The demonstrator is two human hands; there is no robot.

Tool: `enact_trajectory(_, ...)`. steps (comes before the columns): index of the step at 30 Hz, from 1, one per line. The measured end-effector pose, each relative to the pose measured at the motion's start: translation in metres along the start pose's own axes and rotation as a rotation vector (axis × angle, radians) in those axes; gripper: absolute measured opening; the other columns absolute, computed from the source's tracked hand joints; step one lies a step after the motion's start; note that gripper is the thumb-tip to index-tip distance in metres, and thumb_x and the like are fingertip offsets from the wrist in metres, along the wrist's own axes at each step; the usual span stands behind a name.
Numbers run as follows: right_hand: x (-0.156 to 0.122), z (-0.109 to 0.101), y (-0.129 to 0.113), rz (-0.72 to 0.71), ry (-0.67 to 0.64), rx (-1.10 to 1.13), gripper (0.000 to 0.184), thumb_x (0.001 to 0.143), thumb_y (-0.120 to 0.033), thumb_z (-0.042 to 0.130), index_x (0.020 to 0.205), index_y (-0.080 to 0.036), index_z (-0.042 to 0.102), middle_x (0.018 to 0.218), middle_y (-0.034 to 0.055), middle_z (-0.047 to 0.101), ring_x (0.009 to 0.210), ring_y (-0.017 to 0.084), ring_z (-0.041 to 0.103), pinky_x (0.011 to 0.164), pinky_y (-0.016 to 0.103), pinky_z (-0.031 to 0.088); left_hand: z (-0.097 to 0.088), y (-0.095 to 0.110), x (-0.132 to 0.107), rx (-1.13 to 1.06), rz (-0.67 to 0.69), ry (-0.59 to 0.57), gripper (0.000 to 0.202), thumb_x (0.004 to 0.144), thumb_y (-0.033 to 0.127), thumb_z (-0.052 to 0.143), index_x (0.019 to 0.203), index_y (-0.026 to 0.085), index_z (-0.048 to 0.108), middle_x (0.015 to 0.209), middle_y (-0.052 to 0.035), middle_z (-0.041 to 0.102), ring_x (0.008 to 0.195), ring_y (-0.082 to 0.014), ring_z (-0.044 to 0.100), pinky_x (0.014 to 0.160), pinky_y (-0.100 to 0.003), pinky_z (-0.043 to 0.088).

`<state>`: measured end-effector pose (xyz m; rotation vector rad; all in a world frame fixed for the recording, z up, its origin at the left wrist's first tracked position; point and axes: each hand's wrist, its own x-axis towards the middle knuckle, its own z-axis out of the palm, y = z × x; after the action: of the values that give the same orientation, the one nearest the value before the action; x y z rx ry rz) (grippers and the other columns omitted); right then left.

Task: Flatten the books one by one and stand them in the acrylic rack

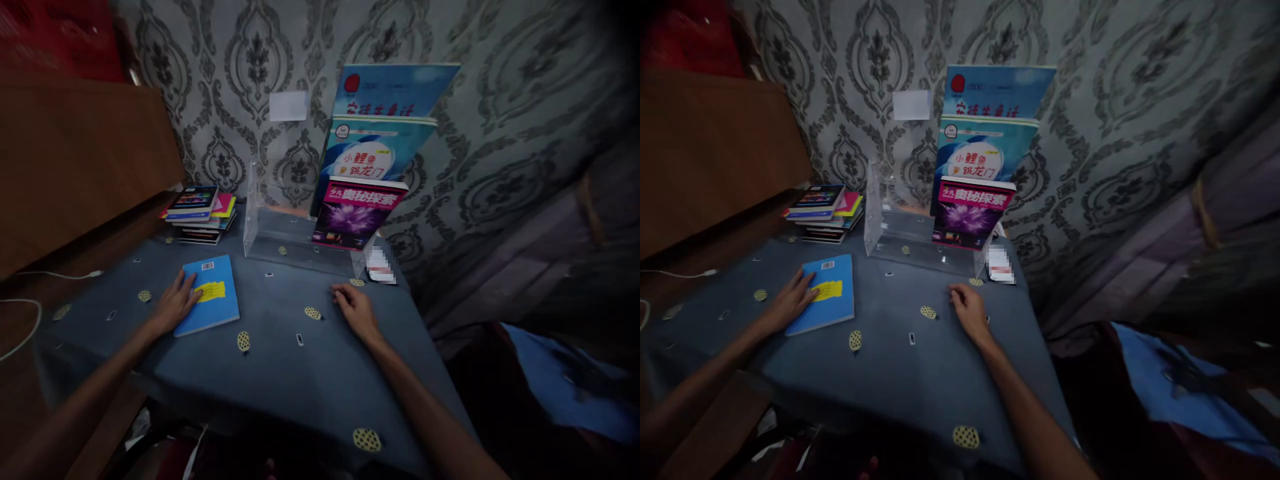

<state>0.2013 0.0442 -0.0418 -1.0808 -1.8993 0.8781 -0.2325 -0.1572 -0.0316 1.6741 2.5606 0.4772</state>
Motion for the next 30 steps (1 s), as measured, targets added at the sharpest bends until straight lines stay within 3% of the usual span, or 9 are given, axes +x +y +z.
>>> enact_trajectory(3, 0.0, 0.0, -0.001, -0.018, 0.005, -0.013, 0.025, 0.085, -0.033, 0.052, 0.098, -0.02, 0.07, 0.085, 0.0062, 0.076, 0.07, 0.022, 0.071, 0.069, 0.035, 0.055, 0.009, 0.012, -0.007, 0.005, 0.075, 0.011, 0.068, 0.098, 0.057, 0.038, 0.151, 0.015, 0.045, 0.164, -0.0187, 0.033, 0.147, -0.037, 0.04, 0.118, -0.054, 0.038)
enact_trajectory(6, 0.0, 0.001, 0.0, -0.04, 0.018, -0.04, 0.025, 0.087, -0.03, 0.052, 0.1, -0.021, 0.071, 0.08, 0.0046, 0.075, 0.07, 0.021, 0.07, 0.069, 0.034, 0.055, 0.013, 0.036, -0.016, 0.009, 0.159, -0.01, 0.067, 0.099, 0.056, 0.038, 0.152, 0.014, 0.044, 0.165, -0.0186, 0.031, 0.15, -0.0353, 0.036, 0.12, -0.052, 0.035)
enact_trajectory(10, -0.001, 0.002, -0.003, -0.072, 0.034, -0.066, 0.024, 0.088, -0.026, 0.05, 0.099, -0.021, 0.071, 0.08, 0.0034, 0.073, 0.071, 0.02, 0.068, 0.071, 0.033, 0.054, 0.024, 0.086, -0.022, -0.01, 0.241, -0.062, 0.066, 0.101, 0.057, 0.038, 0.154, 0.018, 0.042, 0.167, -0.0168, 0.026, 0.151, -0.0341, 0.035, 0.121, -0.052, 0.034)
enact_trajectory(15, -0.004, 0.002, -0.013, -0.148, 0.042, -0.132, 0.024, 0.09, -0.022, 0.049, 0.099, -0.02, 0.071, 0.093, 0.007, 0.072, 0.081, 0.022, 0.067, 0.079, 0.035, 0.054, 0.049, 0.151, -0.025, -0.104, 0.36, -0.091, 0.067, 0.1, 0.06, 0.042, 0.154, 0.02, 0.042, 0.167, -0.0176, 0.026, 0.151, -0.0357, 0.033, 0.12, -0.053, 0.035)
enact_trajectory(19, -0.011, -0.001, -0.02, -0.231, 0.054, -0.183, 0.026, 0.095, -0.022, 0.046, 0.104, -0.02, 0.07, 0.099, 0.0089, 0.07, 0.091, 0.023, 0.065, 0.086, 0.036, 0.053, 0.063, 0.188, -0.028, -0.146, 0.466, -0.094, 0.067, 0.101, 0.06, 0.04, 0.154, 0.019, 0.04, 0.166, -0.0208, 0.026, 0.15, -0.038, 0.035, 0.116, -0.056, 0.039)
enact_trajectory(24, -0.019, 0.002, -0.034, -0.321, -0.016, -0.285, 0.029, 0.098, -0.022, 0.045, 0.113, -0.02, 0.07, 0.105, 0.0114, 0.07, 0.102, 0.028, 0.062, 0.096, 0.044, 0.05, 0.061, 0.204, -0.019, -0.168, 0.57, -0.042, 0.054, 0.103, 0.05, 0.042, 0.146, 0.018, 0.047, 0.155, -0.0195, 0.043, 0.141, -0.0337, 0.048, 0.114, -0.053, 0.043)
enact_trajectory(27, -0.02, 0.017, -0.049, -0.408, -0.163, -0.321, 0.034, 0.1, -0.021, 0.043, 0.126, -0.018, 0.065, 0.122, 0.0137, 0.069, 0.116, 0.028, 0.061, 0.105, 0.046, 0.047, 0.059, 0.203, -0.005, -0.179, 0.618, 0.021, 0.043, 0.102, 0.037, 0.042, 0.137, 0.013, 0.052, 0.147, -0.0203, 0.051, 0.137, -0.0324, 0.051, 0.114, -0.051, 0.043)
enact_trajectory(30, -0.019, 0.038, -0.062, -0.486, -0.307, -0.34, 0.042, 0.103, -0.022, 0.041, 0.142, -0.014, 0.053, 0.144, 0.0171, 0.059, 0.136, 0.027, 0.051, 0.116, 0.047, 0.04, 0.062, 0.202, 0.009, -0.228, 0.644, 0.051, 0.04, 0.099, 0.026, 0.043, 0.135, 0.012, 0.051, 0.145, -0.0212, 0.053, 0.139, -0.0317, 0.049, 0.115, -0.052, 0.042)
